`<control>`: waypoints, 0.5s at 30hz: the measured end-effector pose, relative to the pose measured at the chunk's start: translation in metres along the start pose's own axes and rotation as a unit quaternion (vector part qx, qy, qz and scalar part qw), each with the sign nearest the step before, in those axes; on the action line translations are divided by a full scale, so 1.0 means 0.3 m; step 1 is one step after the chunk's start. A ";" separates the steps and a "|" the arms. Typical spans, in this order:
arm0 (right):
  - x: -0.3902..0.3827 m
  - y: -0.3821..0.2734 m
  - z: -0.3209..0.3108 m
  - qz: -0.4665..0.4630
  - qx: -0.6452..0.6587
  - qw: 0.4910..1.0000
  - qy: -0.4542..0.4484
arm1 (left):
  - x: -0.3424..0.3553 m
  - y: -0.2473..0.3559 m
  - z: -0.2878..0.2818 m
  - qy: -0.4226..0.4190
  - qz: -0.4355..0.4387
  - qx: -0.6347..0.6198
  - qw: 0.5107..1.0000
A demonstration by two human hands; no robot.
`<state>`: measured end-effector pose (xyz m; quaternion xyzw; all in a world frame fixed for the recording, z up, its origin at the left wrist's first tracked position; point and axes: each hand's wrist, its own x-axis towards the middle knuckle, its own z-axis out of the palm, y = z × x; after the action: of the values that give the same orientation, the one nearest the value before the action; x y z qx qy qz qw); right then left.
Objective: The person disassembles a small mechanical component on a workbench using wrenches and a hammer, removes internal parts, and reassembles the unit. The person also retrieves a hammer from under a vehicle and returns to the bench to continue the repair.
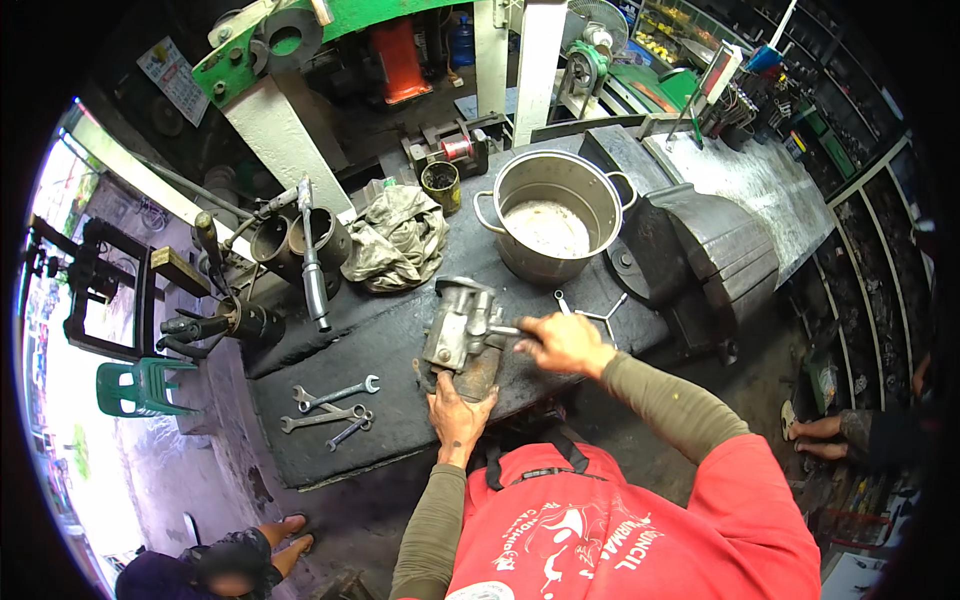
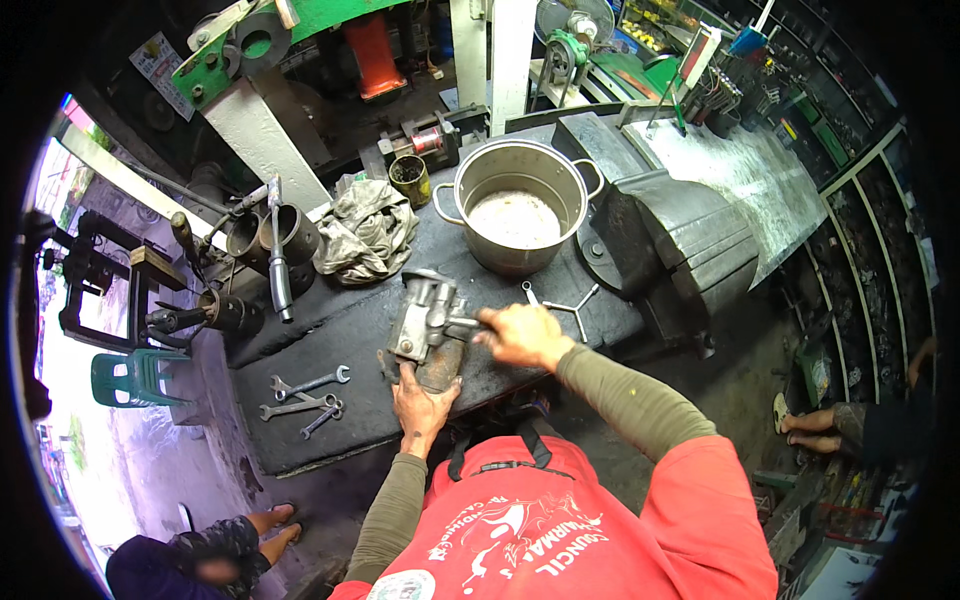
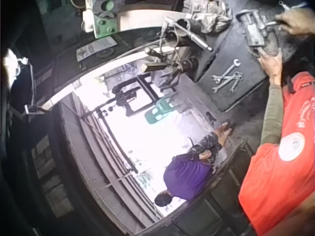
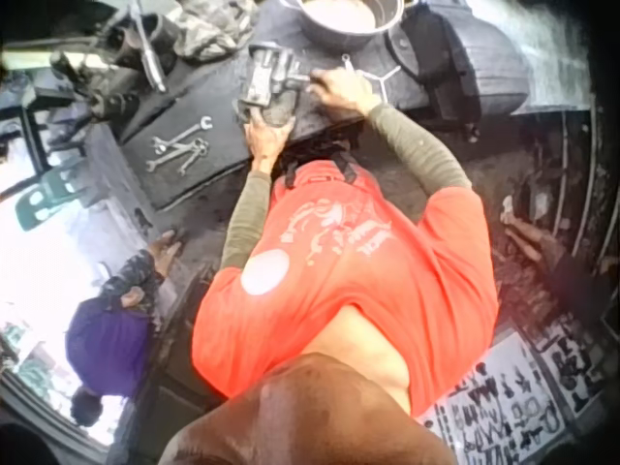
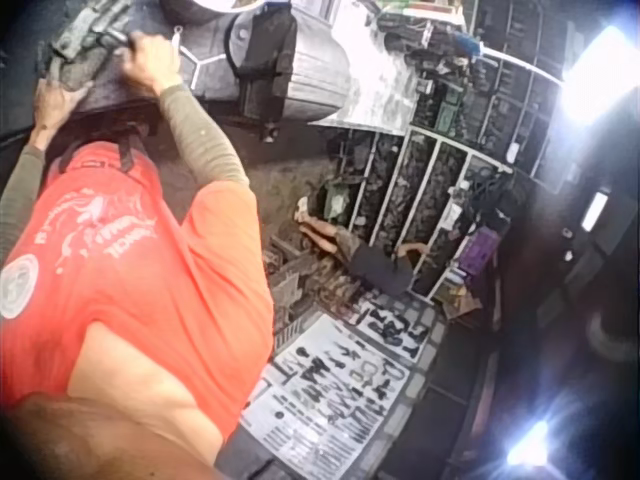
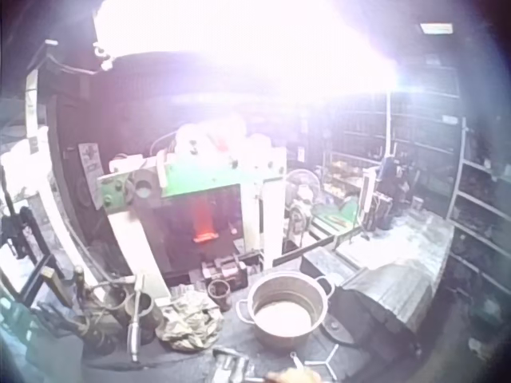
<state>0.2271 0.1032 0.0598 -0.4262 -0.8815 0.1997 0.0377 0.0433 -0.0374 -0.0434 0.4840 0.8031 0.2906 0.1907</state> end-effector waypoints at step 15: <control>-0.073 -0.006 0.040 -0.058 0.005 0.998 -0.016 | -0.007 -0.032 -0.007 0.009 0.007 -0.011 1.000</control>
<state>0.2367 0.0816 0.0518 -0.3711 -0.9041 0.2084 0.0374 0.0367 -0.0433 -0.0479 0.4845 0.7982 0.3054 0.1866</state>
